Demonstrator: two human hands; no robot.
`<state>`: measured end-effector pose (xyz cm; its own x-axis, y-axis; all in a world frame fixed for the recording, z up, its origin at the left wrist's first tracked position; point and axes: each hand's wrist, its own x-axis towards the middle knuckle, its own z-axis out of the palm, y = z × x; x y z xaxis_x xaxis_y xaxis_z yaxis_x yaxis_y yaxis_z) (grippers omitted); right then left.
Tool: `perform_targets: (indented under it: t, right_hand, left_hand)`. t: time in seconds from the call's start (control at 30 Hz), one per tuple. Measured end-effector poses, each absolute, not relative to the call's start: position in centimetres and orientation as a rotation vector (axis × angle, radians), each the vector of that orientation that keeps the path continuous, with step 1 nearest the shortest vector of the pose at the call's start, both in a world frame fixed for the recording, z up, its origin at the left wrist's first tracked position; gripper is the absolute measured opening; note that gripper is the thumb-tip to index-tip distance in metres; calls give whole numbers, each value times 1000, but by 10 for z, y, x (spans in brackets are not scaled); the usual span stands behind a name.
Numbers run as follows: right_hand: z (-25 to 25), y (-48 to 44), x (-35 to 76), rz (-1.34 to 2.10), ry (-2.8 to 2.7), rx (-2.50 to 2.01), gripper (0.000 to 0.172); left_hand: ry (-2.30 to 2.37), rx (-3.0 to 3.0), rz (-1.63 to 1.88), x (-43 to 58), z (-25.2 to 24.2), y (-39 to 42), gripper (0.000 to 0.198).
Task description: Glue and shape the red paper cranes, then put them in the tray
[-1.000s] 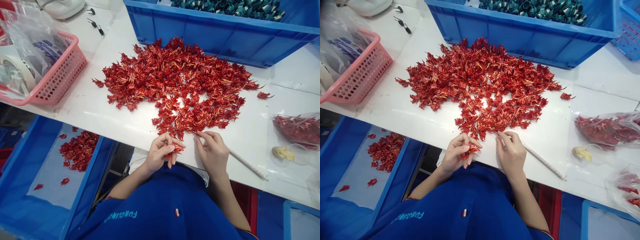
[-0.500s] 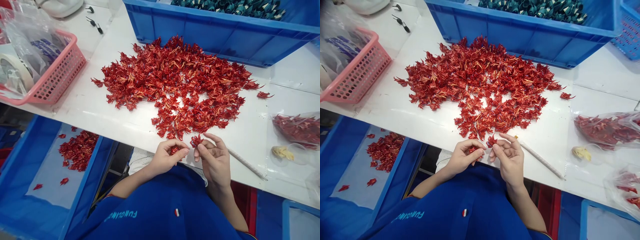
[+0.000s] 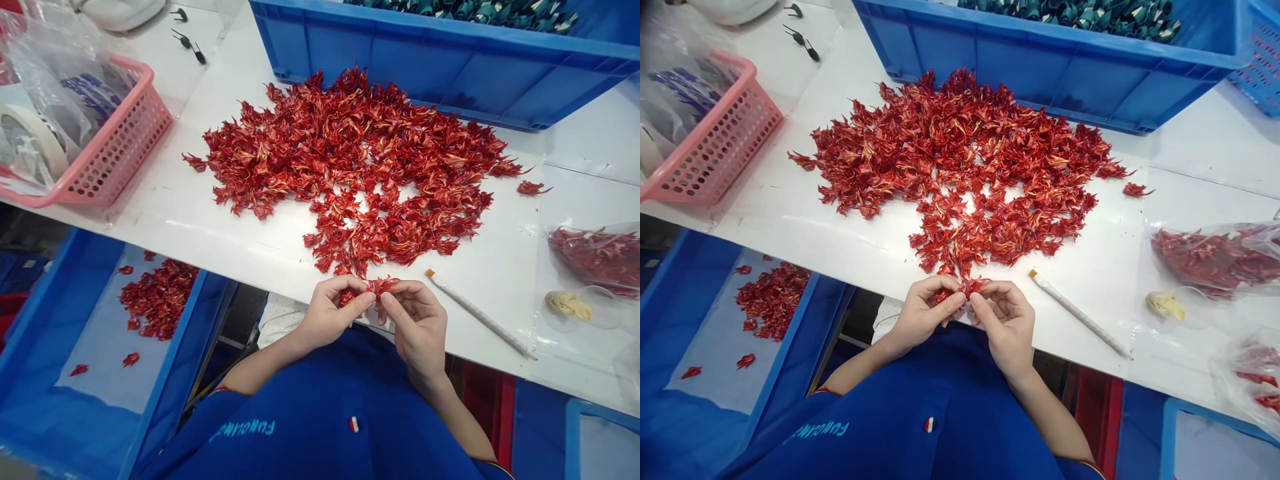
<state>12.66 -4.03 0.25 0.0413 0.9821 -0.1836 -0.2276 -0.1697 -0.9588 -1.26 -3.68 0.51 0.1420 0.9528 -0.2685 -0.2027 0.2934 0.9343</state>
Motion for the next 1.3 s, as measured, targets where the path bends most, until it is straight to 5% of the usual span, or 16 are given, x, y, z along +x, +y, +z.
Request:
perform_targets:
  t: [0.27, 0.77, 1.07, 1.3]
  right_hand:
    - [6, -39, 127, 1287, -980, -1258, 17]
    - [-8, -49, 123, 915, -1167, -1196, 10]
    - [-7, -48, 126, 1038, -1104, -1096, 39]
    - [-1, -42, 160, 725, -1453, -1379, 21]
  left_hand:
    - [1255, 1249, 1191, -13, 1, -39, 19]
    - [1282, 1612, 1395, -13, 2, -38, 12]
    - [1111, 1701, 1330, -16, -4, -34, 14]
    - [1209, 1354, 1133, -13, -2, -37, 22]
